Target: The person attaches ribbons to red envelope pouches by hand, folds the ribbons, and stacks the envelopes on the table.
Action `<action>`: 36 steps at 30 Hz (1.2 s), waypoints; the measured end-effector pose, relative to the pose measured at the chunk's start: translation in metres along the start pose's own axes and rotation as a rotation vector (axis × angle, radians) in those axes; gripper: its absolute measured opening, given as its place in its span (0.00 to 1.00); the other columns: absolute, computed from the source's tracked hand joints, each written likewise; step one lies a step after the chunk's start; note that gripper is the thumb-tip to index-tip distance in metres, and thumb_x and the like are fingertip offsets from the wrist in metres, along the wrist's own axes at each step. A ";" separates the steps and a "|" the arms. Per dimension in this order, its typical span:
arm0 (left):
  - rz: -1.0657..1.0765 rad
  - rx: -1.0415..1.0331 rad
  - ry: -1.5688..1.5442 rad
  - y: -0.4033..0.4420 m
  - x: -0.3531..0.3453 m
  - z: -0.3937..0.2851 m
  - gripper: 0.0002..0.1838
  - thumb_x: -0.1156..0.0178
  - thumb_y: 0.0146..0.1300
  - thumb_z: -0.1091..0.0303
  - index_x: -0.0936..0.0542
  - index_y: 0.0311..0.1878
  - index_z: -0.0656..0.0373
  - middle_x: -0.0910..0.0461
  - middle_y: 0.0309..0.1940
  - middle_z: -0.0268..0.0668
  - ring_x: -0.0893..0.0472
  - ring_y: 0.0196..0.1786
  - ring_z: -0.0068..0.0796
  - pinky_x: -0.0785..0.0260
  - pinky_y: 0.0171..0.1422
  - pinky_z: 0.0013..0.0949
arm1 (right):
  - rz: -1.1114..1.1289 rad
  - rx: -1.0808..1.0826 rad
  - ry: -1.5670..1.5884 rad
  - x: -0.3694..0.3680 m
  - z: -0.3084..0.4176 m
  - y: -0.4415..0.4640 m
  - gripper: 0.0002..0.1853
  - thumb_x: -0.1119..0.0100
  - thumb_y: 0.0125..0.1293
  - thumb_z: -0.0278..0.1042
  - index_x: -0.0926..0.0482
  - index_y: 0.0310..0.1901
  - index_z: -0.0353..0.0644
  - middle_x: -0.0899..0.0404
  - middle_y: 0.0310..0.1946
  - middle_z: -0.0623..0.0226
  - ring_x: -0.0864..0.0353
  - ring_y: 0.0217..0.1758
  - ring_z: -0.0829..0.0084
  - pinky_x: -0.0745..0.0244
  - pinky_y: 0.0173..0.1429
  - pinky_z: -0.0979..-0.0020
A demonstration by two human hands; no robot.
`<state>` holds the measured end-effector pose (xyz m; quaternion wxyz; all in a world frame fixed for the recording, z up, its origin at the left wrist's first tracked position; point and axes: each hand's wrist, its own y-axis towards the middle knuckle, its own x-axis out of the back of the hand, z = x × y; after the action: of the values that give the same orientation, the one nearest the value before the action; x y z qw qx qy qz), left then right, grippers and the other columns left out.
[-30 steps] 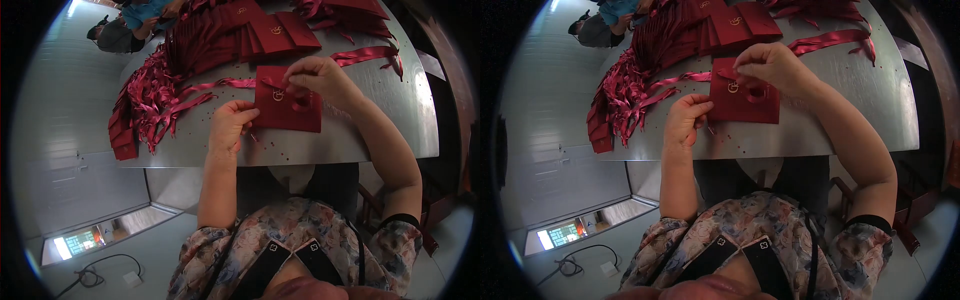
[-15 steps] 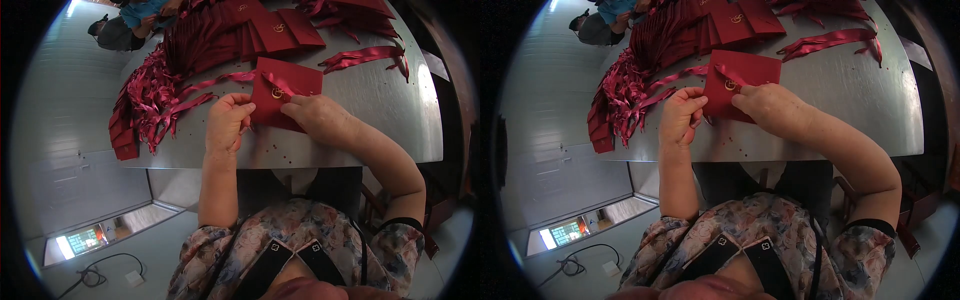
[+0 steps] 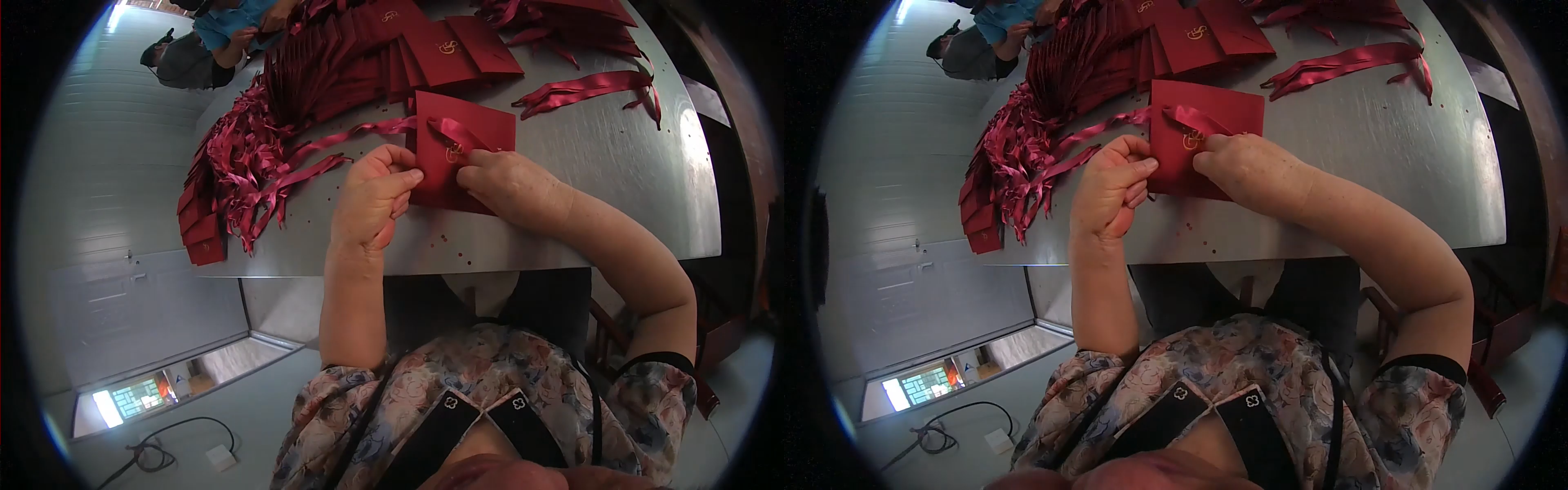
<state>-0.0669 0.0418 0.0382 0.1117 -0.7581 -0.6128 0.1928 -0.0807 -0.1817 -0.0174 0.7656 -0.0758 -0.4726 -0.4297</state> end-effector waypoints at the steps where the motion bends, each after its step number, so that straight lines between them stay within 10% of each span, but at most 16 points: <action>1: 0.065 0.006 0.001 0.000 0.000 -0.001 0.10 0.40 0.61 0.82 0.25 0.44 0.61 0.23 0.29 0.30 0.38 0.16 0.11 0.49 0.21 0.18 | 0.013 0.000 -0.004 0.000 0.001 0.000 0.06 0.43 0.58 0.23 0.22 0.38 0.37 0.21 0.36 0.53 0.17 0.42 0.52 0.21 0.47 0.57; 13: -0.007 -0.242 0.125 -0.001 -0.010 0.013 0.18 0.35 0.54 0.85 0.23 0.49 0.62 0.19 0.35 0.30 0.27 0.29 0.10 0.43 0.26 0.15 | 0.006 -0.040 0.031 -0.003 0.001 0.001 0.04 0.43 0.62 0.25 0.23 0.38 0.36 0.21 0.37 0.52 0.18 0.42 0.50 0.21 0.47 0.55; 36: -0.167 -0.102 -0.096 -0.004 -0.027 0.020 0.06 0.36 0.62 0.79 0.20 0.41 0.62 0.24 0.22 0.29 0.33 0.17 0.15 0.46 0.21 0.21 | -0.341 0.005 0.159 0.003 0.011 0.008 0.08 0.34 0.58 0.20 0.19 0.40 0.36 0.21 0.38 0.57 0.18 0.39 0.56 0.22 0.41 0.64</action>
<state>-0.0839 0.0154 0.0255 0.0593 -0.6989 -0.6876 0.1876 -0.0820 -0.1728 -0.0073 0.7168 0.0418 -0.4177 -0.5567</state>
